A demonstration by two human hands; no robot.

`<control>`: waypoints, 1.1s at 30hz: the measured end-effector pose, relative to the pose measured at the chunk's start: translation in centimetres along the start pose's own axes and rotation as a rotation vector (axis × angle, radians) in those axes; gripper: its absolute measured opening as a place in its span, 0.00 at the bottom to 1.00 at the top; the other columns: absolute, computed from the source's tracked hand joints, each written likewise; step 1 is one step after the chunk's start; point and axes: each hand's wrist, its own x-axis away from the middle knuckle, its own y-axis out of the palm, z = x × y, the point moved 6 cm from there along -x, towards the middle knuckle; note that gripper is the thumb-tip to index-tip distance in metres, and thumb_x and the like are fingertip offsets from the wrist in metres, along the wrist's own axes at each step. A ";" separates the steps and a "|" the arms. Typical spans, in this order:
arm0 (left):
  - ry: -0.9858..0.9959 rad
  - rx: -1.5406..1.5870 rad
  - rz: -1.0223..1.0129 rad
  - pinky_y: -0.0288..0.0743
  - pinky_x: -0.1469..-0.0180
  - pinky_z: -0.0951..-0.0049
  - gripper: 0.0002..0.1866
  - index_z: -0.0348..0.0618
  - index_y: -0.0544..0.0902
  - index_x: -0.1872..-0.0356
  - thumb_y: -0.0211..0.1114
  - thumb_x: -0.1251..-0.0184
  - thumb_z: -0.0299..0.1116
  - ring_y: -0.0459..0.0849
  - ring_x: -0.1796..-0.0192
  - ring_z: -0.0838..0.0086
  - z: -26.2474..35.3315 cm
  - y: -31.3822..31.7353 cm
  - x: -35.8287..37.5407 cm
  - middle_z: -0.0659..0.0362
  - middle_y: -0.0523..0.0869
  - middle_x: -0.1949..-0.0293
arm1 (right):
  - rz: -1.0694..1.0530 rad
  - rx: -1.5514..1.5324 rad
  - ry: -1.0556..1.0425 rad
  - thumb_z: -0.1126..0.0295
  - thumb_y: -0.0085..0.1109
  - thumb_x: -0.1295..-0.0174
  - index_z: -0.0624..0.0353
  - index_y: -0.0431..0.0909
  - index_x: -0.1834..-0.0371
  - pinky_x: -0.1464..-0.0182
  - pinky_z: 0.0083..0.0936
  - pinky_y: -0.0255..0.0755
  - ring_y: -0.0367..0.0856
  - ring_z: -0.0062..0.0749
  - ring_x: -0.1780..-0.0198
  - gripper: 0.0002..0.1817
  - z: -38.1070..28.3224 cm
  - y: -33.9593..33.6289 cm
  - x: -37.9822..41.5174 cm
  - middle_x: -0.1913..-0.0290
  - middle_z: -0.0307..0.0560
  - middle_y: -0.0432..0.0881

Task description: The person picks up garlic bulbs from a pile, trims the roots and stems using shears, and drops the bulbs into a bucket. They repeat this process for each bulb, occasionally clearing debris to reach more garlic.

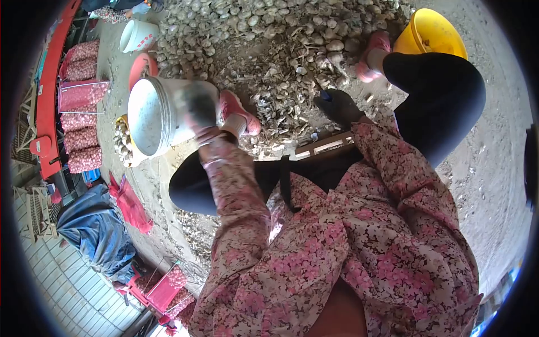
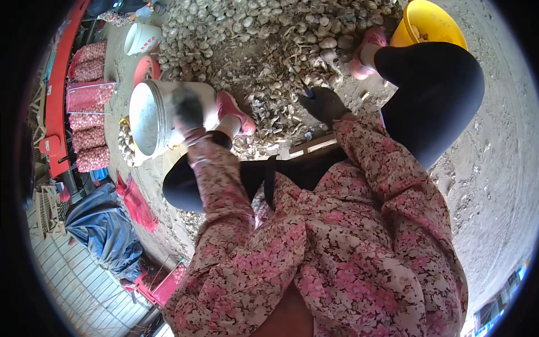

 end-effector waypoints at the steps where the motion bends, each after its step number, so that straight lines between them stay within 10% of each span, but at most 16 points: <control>1: -0.141 0.102 0.115 0.76 0.50 0.68 0.16 0.39 0.76 0.51 0.60 0.34 0.39 0.80 0.57 0.69 -1.3 2.1 0.8 0.56 0.80 0.55 | -0.047 -0.351 0.097 0.50 0.58 0.39 0.62 0.77 0.69 0.71 0.32 0.72 0.77 0.31 0.78 0.22 0.6 1.0 -0.4 0.78 0.47 0.78; 8: -0.074 1.068 0.020 0.69 0.51 0.63 0.07 0.44 0.76 0.65 0.52 0.37 0.34 0.76 0.62 0.63 3.5 4.1 -3.3 0.59 0.80 0.67 | 0.028 -1.084 0.442 0.52 0.62 0.39 0.60 0.75 0.69 0.75 0.28 0.72 0.75 0.28 0.79 0.20 -0.1 2.7 1.0 0.76 0.43 0.77; 10: 0.524 0.713 0.271 0.74 0.50 0.67 0.08 0.41 0.79 0.61 0.62 0.41 0.31 0.80 0.51 0.63 13.3 -3.0 -3.2 0.54 0.83 0.57 | 0.086 -1.203 0.534 0.51 0.63 0.41 0.61 0.76 0.67 0.74 0.29 0.73 0.76 0.29 0.78 0.21 0.7 2.8 0.7 0.74 0.44 0.78; 12: 0.176 1.873 -0.078 0.80 0.60 0.68 0.18 0.39 0.78 0.51 0.68 0.39 0.35 0.85 0.58 0.63 15.8 -8.1 -5.3 0.56 0.84 0.55 | 0.208 -1.305 0.572 0.52 0.62 0.40 0.57 0.74 0.64 0.70 0.30 0.78 0.81 0.32 0.73 0.18 2.9 2.7 0.1 0.70 0.45 0.80; 13: 0.016 2.416 -0.704 0.80 0.61 0.72 0.20 0.37 0.77 0.49 0.68 0.40 0.35 0.85 0.58 0.66 19.8 -8.9 -5.8 0.56 0.83 0.55 | 0.237 -1.334 0.602 0.54 0.62 0.39 0.57 0.74 0.62 0.68 0.31 0.79 0.81 0.33 0.71 0.18 3.3 2.0 0.2 0.70 0.44 0.80; 14: -0.593 2.737 -1.318 0.80 0.62 0.76 0.23 0.36 0.76 0.46 0.69 0.41 0.35 0.85 0.59 0.68 23.2 -9.9 -5.2 0.57 0.82 0.55 | 0.246 -1.338 0.613 0.54 0.62 0.39 0.57 0.74 0.62 0.68 0.31 0.79 0.81 0.33 0.71 0.18 3.5 1.4 0.2 0.70 0.44 0.80; 18: -0.020 1.926 -0.710 0.78 0.47 0.58 0.31 0.42 0.74 0.41 0.69 0.46 0.45 0.82 0.49 0.50 32.7 -11.2 -9.7 0.44 0.82 0.51 | 0.361 -1.461 0.678 0.55 0.62 0.39 0.59 0.73 0.58 0.67 0.32 0.79 0.82 0.34 0.71 0.19 5.8 0.3 -0.8 0.69 0.44 0.80; 24: 0.142 1.368 -1.083 0.73 0.40 0.58 0.44 0.57 0.62 0.30 0.71 0.52 0.49 0.71 0.36 0.49 34.1 -13.3 -10.2 0.44 0.51 0.28 | 0.369 -1.314 0.640 0.53 0.61 0.40 0.58 0.77 0.59 0.70 0.25 0.71 0.73 0.24 0.77 0.19 4.5 -2.1 -2.1 0.75 0.37 0.76; 28: -0.079 1.430 -0.833 0.78 0.53 0.70 0.39 0.55 0.67 0.34 0.73 0.51 0.42 0.82 0.49 0.64 34.7 -10.1 -8.4 0.48 0.63 0.31 | 0.354 -1.304 0.550 0.61 0.61 0.37 0.57 0.74 0.65 0.73 0.22 0.69 0.72 0.20 0.77 0.12 4.9 -2.3 -3.6 0.76 0.36 0.75; 31: -0.419 2.890 -1.417 0.75 0.64 0.75 0.21 0.55 0.76 0.48 0.69 0.42 0.32 0.81 0.64 0.75 32.3 -10.3 -6.9 0.64 0.82 0.65 | 0.295 -1.167 0.501 0.62 0.61 0.36 0.57 0.73 0.65 0.74 0.20 0.67 0.71 0.18 0.77 0.11 4.9 -2.9 -3.7 0.77 0.34 0.74; 33: -0.419 2.940 -1.060 0.75 0.64 0.75 0.19 0.56 0.76 0.48 0.68 0.41 0.32 0.80 0.65 0.75 28.6 -10.5 -6.3 0.66 0.81 0.66 | 0.214 -0.923 0.437 0.58 0.63 0.39 0.61 0.74 0.58 0.70 0.24 0.70 0.76 0.26 0.75 0.17 5.2 -2.5 -4.1 0.74 0.40 0.79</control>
